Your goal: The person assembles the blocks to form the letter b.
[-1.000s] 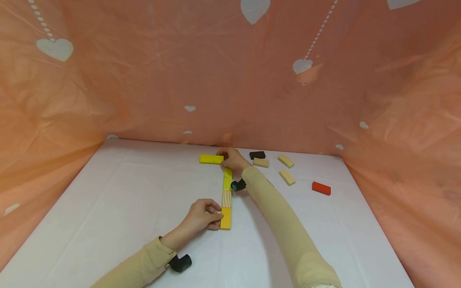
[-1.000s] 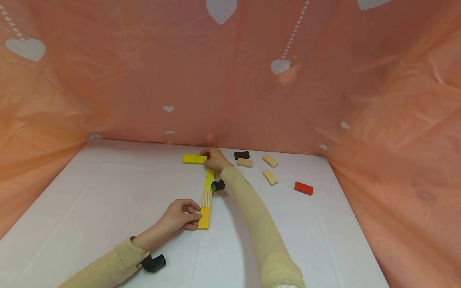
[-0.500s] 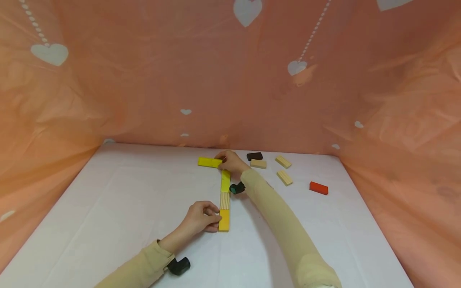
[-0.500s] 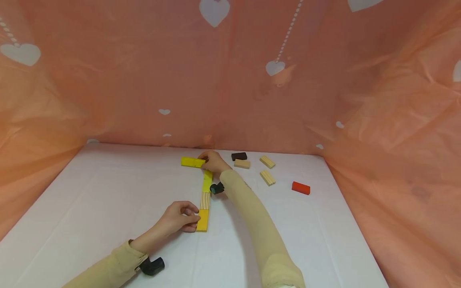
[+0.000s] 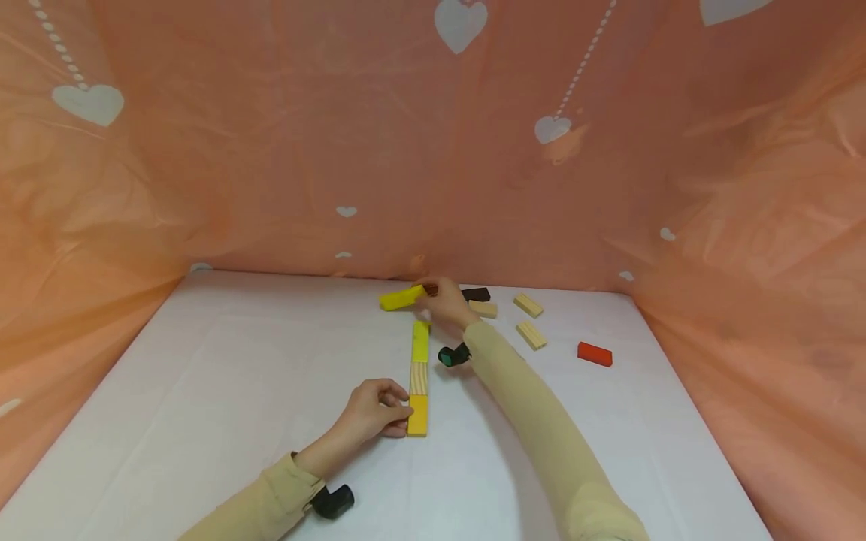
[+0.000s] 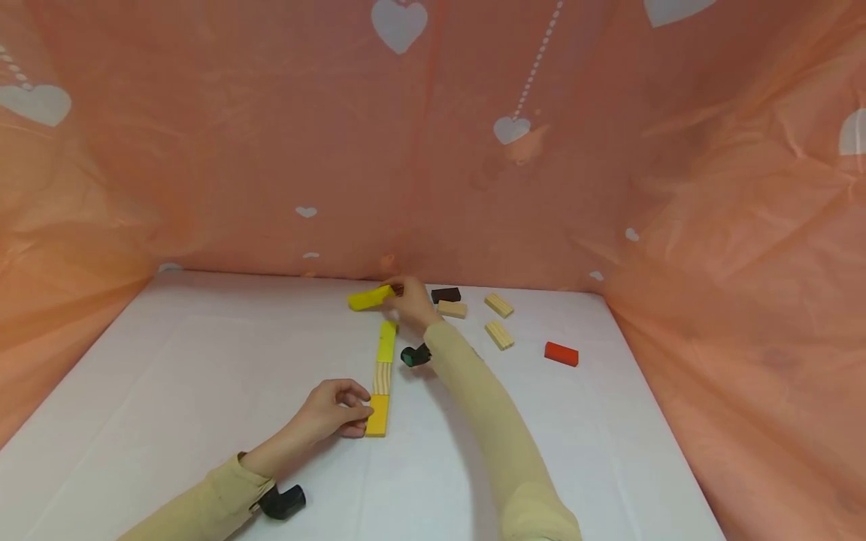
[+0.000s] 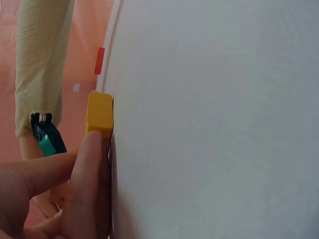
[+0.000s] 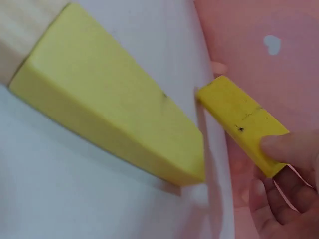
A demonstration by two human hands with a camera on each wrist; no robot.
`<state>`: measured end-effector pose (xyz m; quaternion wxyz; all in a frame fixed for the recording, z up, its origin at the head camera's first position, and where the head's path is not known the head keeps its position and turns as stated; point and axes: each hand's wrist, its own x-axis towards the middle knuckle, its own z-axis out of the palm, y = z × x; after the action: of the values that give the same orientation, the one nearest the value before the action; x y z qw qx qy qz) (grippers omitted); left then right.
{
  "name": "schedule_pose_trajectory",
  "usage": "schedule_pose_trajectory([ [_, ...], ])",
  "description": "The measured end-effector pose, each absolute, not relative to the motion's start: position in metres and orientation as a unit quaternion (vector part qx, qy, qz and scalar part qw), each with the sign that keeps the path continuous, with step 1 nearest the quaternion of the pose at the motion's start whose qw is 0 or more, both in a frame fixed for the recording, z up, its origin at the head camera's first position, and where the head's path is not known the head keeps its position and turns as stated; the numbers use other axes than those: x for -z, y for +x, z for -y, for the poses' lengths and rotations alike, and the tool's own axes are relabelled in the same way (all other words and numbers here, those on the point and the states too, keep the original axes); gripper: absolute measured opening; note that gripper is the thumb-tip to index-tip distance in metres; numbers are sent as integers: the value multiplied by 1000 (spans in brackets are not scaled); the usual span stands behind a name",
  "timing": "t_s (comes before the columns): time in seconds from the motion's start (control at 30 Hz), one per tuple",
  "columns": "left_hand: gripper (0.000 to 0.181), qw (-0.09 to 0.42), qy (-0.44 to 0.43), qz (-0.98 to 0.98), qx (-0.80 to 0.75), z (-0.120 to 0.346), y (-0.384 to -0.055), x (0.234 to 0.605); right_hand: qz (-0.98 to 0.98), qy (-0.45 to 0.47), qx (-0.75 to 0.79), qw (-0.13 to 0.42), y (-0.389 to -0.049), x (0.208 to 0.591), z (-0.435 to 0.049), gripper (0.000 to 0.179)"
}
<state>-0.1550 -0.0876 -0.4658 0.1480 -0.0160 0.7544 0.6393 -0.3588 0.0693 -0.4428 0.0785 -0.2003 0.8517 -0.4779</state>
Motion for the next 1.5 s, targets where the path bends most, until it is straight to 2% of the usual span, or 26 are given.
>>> schedule_pose_trajectory([
  [0.23, 20, 145, -17, -756, -638, 89, -154, 466, -845, -213, 488, 36, -357, 435, -82, 28],
  [0.57, 22, 142, -14, -752, -644, 89, -154, 466, -841, -191, 505, 45, -355, 418, -99, 37],
  [0.77, 21, 143, -15, -751, -645, 88, -154, 466, -788, -174, 588, 46, -355, 412, -108, 35],
  [0.97, 21, 146, -19, -755, -639, 88, -155, 465, -723, -130, 677, 44, -359, 417, -110, 35],
  [1.2, 22, 146, -13, -749, -647, 87, -154, 463, -733, -55, 677, 25, -366, 428, -108, 32],
  [1.5, 21, 152, -14, -756, -636, 89, -157, 465, -733, -34, 676, 67, -377, 445, -100, 31],
])
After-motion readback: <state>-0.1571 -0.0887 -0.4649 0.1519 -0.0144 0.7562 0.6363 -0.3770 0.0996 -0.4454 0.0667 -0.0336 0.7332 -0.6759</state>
